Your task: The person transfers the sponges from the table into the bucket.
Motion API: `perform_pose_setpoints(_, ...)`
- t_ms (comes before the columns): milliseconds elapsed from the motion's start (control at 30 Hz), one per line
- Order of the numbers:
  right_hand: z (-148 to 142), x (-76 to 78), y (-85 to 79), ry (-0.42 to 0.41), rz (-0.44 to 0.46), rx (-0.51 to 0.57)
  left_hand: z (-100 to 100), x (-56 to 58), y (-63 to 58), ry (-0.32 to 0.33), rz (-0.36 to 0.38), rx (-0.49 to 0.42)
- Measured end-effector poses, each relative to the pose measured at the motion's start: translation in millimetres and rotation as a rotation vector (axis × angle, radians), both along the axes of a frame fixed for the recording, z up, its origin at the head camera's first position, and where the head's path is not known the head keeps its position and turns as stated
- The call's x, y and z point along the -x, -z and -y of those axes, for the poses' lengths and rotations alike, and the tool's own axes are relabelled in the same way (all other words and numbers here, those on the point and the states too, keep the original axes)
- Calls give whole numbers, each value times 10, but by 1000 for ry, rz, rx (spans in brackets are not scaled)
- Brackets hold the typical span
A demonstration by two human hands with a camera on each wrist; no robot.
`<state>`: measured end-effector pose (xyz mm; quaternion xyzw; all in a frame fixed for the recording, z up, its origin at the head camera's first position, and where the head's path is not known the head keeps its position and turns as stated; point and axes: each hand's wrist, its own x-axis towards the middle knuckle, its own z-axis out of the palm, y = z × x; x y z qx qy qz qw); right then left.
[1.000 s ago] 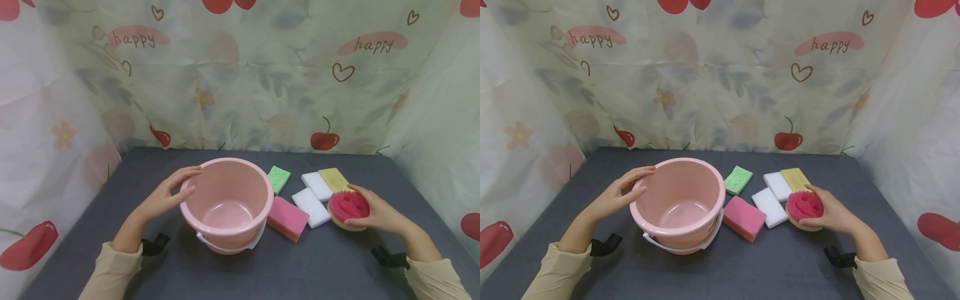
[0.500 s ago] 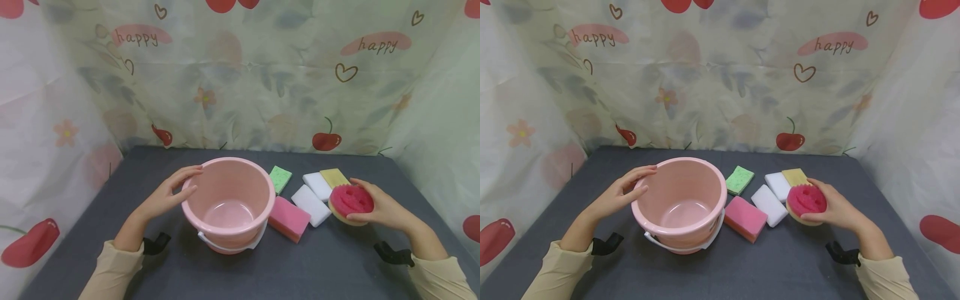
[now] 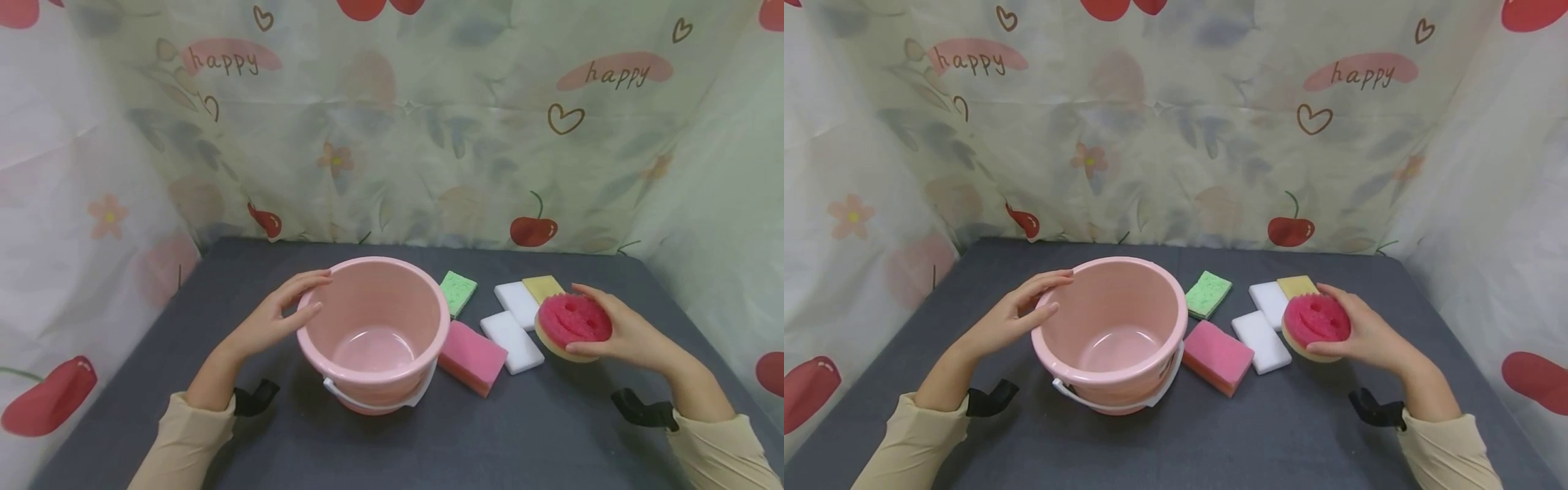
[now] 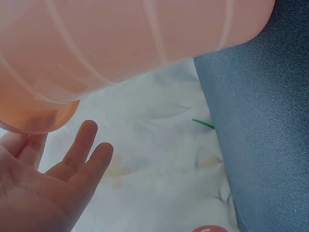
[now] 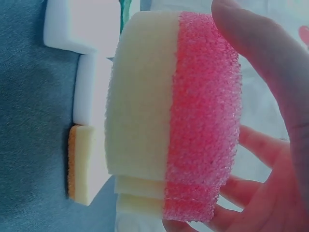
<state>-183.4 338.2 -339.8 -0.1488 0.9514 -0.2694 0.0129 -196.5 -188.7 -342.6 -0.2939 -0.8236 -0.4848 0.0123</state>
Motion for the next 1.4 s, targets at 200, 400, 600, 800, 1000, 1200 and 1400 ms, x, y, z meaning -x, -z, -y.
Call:
perform_pose_setpoints(200, 78, 20, -57, -14, -33, 8, -3, -3, 2, 3, 2, -9)
perform_pose_setpoints(400, 180, 42, -123, -43, -72, 15, -9, -5, -3, 4, -6, -9)
perform_pose_setpoints(600, 294, 62, -207, -81, -113, 18, -5, -7, 5, 5, -8, -17)
perform_pose_setpoints(800, 393, 65, -282, -104, -116, 25, -7, -3, 8, 12, -11, -17)
perform_pose_setpoints(1000, 485, 66, -353, -121, -119, 27, -11, -5, -4, 15, 9, -14)
perform_pose_setpoints(1200, 560, 69, -417, -132, -129, 37, -8, 0, 3, 16, 6, -20)
perform_pose_setpoints(1400, 654, 58, -478, -162, -162, 49, -15, -1, 8, 14, -3, -18)
